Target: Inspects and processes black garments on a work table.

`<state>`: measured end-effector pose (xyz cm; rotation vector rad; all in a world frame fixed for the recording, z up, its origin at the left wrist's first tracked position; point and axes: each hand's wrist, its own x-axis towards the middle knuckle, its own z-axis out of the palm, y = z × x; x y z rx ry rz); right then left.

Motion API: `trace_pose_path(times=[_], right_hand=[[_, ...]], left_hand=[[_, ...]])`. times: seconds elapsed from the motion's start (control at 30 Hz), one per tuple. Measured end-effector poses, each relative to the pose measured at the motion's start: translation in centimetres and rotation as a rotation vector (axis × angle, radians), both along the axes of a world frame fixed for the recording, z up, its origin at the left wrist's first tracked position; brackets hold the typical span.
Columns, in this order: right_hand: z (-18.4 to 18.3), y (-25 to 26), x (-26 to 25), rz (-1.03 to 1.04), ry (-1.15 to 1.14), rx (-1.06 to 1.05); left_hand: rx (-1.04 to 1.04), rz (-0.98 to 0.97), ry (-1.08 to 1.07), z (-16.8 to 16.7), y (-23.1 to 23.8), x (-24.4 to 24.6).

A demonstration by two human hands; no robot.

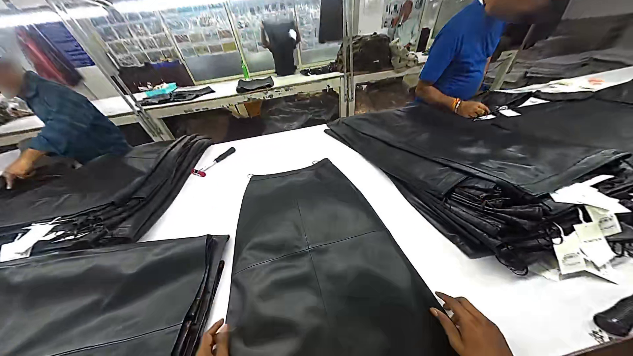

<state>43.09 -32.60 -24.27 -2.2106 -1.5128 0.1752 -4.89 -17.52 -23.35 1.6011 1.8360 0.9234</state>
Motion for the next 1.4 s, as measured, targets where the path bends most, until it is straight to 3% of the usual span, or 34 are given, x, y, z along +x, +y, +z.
trace_pose_path(times=[0.17, 0.27, 0.53, 0.8, 0.9, 1.07, 1.13, 1.27, 1.4], right_hand=[[-0.2, 3.5, 1.2, -0.076, 0.113, -0.094], [1.2, 8.0, 2.9, -0.072, 0.228, -0.148], [2.8, 21.5, 3.4, -0.142, 0.306, -0.113], [2.2, 23.3, 2.4, -0.156, 0.074, -0.158], [2.4, 23.3, 1.9, -0.107, -0.054, -0.208], [3.3, 23.2, 1.0, -0.031, -0.228, -0.301], [3.7, 23.5, 1.7, 0.009, -0.181, -0.299], [1.6, 24.9, 7.8, 0.015, 0.285, -0.137], [1.3, 25.7, 7.6, -0.049, 0.16, -0.117]], left_hand=[[-0.343, 0.148, -0.486, 0.7, 6.2, -0.8], [-0.407, 0.182, -0.708, 0.4, 10.0, -0.5], [-0.45, 0.27, -0.805, 1.1, 15.5, 1.4], [-0.395, 0.14, -0.901, 0.4, 14.5, 0.2], [-0.345, 0.157, -0.788, 0.4, 14.4, 0.5], [-0.232, 0.087, -0.246, 0.6, 14.5, 1.2], [-0.221, 0.064, -0.083, 1.2, 14.7, 1.3], [-0.199, 0.094, 0.045, 2.5, 15.1, 2.6], [-0.163, 0.118, 0.098, 2.0, 16.2, 5.2]])
